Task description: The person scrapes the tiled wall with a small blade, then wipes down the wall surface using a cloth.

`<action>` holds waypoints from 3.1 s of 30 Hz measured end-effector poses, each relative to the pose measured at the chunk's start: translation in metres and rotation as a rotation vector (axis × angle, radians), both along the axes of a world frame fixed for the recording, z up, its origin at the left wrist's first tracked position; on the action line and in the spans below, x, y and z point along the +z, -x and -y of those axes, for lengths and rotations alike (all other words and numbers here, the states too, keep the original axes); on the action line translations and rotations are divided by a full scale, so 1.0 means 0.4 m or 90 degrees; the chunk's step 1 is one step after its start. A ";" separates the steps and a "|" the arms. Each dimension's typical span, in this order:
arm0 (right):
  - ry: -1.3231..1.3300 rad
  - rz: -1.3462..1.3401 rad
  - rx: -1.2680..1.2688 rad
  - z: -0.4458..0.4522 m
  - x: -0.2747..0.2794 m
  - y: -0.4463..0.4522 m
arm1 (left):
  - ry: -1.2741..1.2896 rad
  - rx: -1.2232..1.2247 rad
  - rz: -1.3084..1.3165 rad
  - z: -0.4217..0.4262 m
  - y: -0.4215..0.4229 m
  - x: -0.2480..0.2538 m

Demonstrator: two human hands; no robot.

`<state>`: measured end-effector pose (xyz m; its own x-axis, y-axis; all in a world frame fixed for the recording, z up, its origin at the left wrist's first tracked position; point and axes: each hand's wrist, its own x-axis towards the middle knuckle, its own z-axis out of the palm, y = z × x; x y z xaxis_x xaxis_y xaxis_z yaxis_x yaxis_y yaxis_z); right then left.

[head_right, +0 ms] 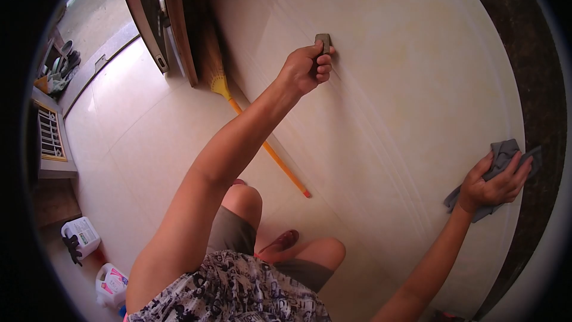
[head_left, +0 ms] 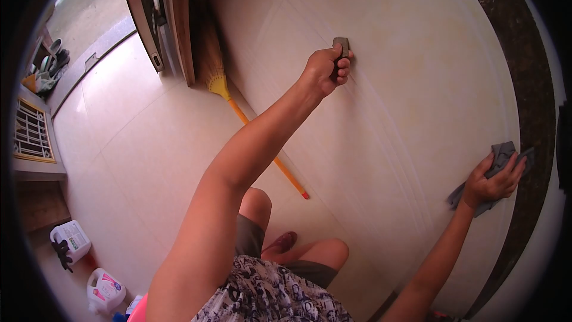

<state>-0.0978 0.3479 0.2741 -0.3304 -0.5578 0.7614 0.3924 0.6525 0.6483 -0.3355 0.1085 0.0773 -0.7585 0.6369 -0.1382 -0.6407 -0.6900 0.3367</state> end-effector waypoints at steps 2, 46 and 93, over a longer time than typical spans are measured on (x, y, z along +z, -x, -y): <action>-0.003 0.007 -0.010 -0.005 -0.002 -0.004 | 0.004 0.005 0.001 -0.004 -0.005 -0.006; 0.017 0.013 -0.018 0.028 0.002 0.001 | 0.028 -0.059 -0.108 -0.061 -0.134 0.058; -0.060 0.694 0.024 0.271 -0.614 0.303 | 0.407 -0.058 0.023 -0.046 -0.420 -0.480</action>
<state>-0.2188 0.2393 0.0283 -0.7825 -0.6222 0.0237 -0.4421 0.5819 0.6826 -0.1675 0.1270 -0.1149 -0.6929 0.4826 -0.5358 -0.7059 -0.3024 0.6405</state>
